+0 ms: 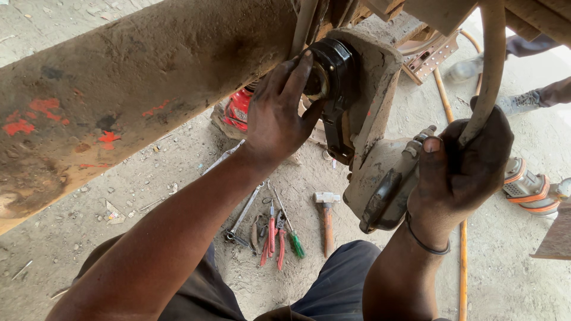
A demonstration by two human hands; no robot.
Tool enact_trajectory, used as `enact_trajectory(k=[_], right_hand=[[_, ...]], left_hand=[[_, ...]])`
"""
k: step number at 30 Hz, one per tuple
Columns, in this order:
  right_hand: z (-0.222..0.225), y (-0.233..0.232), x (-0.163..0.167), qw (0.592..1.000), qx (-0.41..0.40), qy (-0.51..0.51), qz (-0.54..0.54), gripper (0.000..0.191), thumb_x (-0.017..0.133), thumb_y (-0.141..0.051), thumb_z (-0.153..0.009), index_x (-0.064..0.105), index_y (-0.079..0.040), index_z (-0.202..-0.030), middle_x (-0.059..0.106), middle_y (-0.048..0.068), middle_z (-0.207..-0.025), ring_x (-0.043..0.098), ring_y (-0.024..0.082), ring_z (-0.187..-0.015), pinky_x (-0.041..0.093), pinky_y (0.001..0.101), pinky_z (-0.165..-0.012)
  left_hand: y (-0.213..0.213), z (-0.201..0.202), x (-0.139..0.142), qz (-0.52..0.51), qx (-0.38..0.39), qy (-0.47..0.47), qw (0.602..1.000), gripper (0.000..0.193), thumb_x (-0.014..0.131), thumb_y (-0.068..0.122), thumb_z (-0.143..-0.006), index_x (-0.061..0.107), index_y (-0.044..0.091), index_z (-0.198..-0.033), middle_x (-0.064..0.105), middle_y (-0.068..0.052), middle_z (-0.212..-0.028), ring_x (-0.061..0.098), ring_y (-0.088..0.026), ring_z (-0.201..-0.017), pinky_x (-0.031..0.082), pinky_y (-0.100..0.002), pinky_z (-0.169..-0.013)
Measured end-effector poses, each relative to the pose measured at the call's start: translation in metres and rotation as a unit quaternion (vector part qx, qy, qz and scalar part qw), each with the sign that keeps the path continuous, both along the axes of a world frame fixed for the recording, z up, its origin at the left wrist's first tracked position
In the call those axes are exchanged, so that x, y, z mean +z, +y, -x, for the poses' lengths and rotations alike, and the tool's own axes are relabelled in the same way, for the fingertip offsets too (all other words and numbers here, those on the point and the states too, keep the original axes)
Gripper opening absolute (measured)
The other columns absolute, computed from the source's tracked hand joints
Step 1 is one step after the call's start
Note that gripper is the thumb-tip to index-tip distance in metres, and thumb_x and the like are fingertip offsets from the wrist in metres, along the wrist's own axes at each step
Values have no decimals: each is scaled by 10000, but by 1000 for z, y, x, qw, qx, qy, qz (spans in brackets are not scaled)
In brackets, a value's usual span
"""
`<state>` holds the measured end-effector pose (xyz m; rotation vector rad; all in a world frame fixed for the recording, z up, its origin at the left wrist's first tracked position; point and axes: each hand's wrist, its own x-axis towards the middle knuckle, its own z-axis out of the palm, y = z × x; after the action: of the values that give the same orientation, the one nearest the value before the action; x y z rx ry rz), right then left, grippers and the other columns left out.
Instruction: The person works on a vehicle's wheel hub assembly, using pliers to manipulate a retaining clip and a hammer with a screwdriver to adjust components. The person repeatedly repositions tools and adjusts the clip on the hub.
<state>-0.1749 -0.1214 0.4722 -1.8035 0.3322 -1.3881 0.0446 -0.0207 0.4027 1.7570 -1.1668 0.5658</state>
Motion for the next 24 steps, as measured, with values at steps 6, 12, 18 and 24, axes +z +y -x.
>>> enact_trajectory(k=[6,12,18,24], right_hand=[[1,1,0,1000,-16,13,13,589,823,-227,-1074,504,56,-1479,522,14,-917,467,48,-692,341,158,-617],[3,-1,-2,999,-19,23,32,553,798,-196,-1124,492,58,-1508,500,12,-921,446,48,-688,364,169,-640],[2,-2,-4,999,-16,15,33,550,786,-175,-1108,488,68,-1501,481,12,-874,423,49,-654,336,171,-618],[2,-3,-4,999,-5,9,33,564,790,-188,-1113,479,70,-1506,489,10,-859,454,55,-649,328,166,-589]], left_hand=[[1,1,-2,1,3,1,1000,767,871,259,-903,466,2,-1502,620,-223,-1312,641,-367,-1243,534,-460,-1074],[0,2,-4,2,5,3,1000,768,884,263,-910,472,-3,-1502,618,-225,-1313,637,-367,-1252,533,-461,-1082],[1,1,-3,3,-4,12,1000,768,884,244,-900,474,6,-1503,625,-216,-1319,634,-359,-1248,533,-458,-1075],[1,1,-3,2,0,9,1000,766,871,242,-915,459,14,-1518,621,-214,-1337,632,-354,-1266,528,-459,-1093]])
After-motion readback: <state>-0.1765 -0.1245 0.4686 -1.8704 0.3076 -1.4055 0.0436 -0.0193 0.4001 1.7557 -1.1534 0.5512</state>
